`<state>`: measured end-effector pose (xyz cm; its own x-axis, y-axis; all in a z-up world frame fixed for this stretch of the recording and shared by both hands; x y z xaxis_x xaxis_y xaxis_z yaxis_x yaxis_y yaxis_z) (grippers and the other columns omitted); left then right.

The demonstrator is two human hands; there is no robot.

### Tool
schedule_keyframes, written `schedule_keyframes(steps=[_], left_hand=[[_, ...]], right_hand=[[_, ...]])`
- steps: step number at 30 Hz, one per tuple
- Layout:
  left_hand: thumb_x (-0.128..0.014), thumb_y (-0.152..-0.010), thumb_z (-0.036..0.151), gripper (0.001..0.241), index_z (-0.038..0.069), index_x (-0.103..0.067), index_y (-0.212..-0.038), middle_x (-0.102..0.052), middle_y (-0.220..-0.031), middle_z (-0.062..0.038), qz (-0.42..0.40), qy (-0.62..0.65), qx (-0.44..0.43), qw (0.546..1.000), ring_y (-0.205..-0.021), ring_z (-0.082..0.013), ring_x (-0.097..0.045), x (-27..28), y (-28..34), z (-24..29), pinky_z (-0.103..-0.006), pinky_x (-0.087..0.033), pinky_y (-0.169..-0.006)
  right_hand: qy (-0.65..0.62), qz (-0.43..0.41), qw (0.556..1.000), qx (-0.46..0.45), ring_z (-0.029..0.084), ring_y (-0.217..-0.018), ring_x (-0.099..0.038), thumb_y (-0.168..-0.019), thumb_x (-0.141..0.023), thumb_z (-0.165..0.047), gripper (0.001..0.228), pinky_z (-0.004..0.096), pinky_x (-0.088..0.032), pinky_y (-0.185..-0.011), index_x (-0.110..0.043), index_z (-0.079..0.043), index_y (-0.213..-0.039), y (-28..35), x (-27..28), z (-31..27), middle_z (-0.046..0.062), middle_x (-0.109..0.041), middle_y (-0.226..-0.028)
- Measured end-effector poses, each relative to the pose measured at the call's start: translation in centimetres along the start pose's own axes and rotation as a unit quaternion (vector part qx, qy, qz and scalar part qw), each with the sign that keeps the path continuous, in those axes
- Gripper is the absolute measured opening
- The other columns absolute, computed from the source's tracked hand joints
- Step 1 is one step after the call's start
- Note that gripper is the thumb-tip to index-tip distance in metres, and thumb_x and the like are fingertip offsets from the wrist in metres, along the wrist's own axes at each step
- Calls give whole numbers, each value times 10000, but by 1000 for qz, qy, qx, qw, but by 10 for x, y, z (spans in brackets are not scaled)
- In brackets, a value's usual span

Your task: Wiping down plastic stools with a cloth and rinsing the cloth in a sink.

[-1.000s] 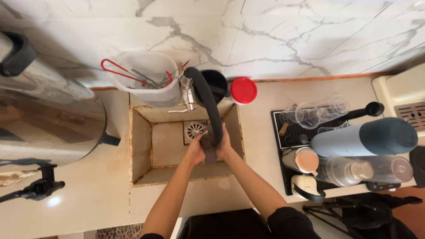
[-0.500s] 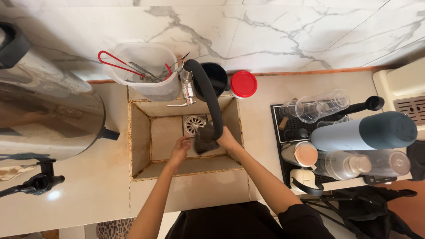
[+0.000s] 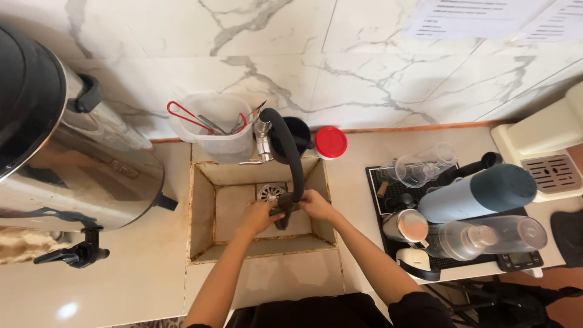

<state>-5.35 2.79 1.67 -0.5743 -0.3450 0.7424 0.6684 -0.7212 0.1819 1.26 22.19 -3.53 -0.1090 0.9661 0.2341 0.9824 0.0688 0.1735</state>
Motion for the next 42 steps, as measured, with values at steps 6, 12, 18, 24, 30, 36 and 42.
schedule_keyframes(steps=[6,12,18,24,30,36,42], left_hand=[[-693,-995,256,223,34,-684,-1013,-662,-1006,-84,14,282,-39,958,-940,-242,-623,-94,-45,-99,-363,-498,-800],[-576,-1006,96,265,17,-617,-1255,-695,-1076,-60,9,432,-16,902,-972,-165,-634,-85,-35,-52,-298,-507,-848],[-554,-1011,140,357,60,-581,-1358,-687,-1190,-46,-1,471,-50,881,-1099,-156,-626,-87,-29,-55,-293,-488,-977],[-533,-1056,345,353,127,-591,-1327,-640,-1249,24,18,633,95,768,-1201,-118,-555,-81,-10,-86,-284,-421,-1042],[-559,-1069,410,438,74,-539,-1348,-620,-1288,-67,148,560,179,795,-1206,-197,-554,-99,-11,-143,-322,-434,-1018],[-545,-1004,498,549,140,-470,-1413,-566,-1397,-120,132,439,198,867,-1296,-289,-540,-105,-16,-111,-433,-436,-1063],[-422,-842,792,848,228,-473,-1474,-542,-1443,-89,-60,645,357,673,-1287,-309,-528,-151,-21,-87,-607,-379,-987]], right_hand=[[4,41,999,-18,88,-894,-636,-936,-602,-24,264,291,-532,-801,-725,-15,-1170,16,19,-12,57,-740,-975],[133,4,990,-55,157,-895,-677,-877,-752,-197,400,320,-538,-817,-663,-43,-1235,23,-5,-31,61,-732,-984],[51,-49,997,29,200,-1029,-628,-748,-923,-232,696,345,-517,-909,-587,-38,-1326,15,-27,-51,77,-687,-1142],[-49,-86,995,-26,125,-1051,-637,-818,-857,-160,475,301,-518,-935,-675,-38,-1239,-4,-20,5,13,-723,-1121],[-57,-43,994,-81,161,-869,-632,-926,-756,-62,210,314,-514,-769,-767,48,-1105,-29,-7,103,79,-727,-953],[32,9,998,-43,146,-890,-640,-863,-668,32,307,320,-538,-775,-690,7,-1168,-20,-25,26,90,-724,-980],[-195,-23,974,-110,124,-980,-664,-929,-705,-91,359,324,-555,-842,-618,-77,-1277,5,-49,13,17,-711,-1127]])
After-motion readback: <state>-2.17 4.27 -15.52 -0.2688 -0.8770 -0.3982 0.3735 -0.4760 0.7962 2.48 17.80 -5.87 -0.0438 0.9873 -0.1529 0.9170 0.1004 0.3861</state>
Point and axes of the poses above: each hand's wrist, its own y-axis away from the middle knuckle, its own x-axis out of the back of the hand, z = x × y, the point moved 5 cm from there along -y, towards the middle knuckle
